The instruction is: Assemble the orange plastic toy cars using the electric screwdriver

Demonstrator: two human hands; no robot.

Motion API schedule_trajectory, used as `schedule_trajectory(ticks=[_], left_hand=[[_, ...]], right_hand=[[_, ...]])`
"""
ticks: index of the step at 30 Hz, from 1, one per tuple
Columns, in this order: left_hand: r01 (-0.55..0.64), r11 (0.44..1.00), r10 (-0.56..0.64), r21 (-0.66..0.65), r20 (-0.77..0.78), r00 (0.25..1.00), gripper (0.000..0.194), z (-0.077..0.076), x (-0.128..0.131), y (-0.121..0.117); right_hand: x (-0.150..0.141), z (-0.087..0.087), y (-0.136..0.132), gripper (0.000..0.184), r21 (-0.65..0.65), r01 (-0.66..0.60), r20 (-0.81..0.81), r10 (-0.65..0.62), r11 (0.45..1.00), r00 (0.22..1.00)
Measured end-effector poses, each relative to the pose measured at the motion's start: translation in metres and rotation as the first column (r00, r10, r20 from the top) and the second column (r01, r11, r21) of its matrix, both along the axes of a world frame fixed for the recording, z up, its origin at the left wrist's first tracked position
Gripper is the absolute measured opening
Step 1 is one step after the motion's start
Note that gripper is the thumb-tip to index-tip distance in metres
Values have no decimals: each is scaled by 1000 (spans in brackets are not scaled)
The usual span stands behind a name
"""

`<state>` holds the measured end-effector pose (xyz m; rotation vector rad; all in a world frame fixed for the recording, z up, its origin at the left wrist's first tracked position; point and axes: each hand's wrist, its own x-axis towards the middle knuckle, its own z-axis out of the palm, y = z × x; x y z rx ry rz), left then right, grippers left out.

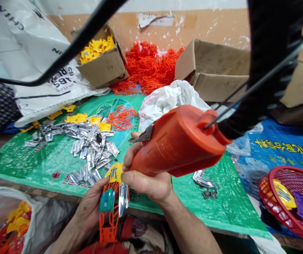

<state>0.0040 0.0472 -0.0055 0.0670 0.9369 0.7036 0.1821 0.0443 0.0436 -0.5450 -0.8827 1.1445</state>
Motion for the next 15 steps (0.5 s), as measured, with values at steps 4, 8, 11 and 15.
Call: schedule_trajectory(ticks=[4, 8, 11, 15], left_hand=[[-15, 1000, 15, -16, -34, 999, 38, -2, 0, 0], [8, 1000, -8, -14, -14, 1000, 33, -2, 0, 0], [13, 1000, -14, -9, -14, 1000, 31, -2, 0, 0], [22, 1000, -22, 10, 20, 1000, 30, -4, -1, -1]], right_hand=[[0, 3, 1, 58, 11, 30, 0, -30, 999, 1000], [0, 3, 1, 54, 16, 20, -15, -20, 1000, 1000], [1, 0, 1, 57, 11, 17, -7, -17, 1000, 1000], [3, -3, 1, 58, 7, 20, 13, -20, 1000, 1000]])
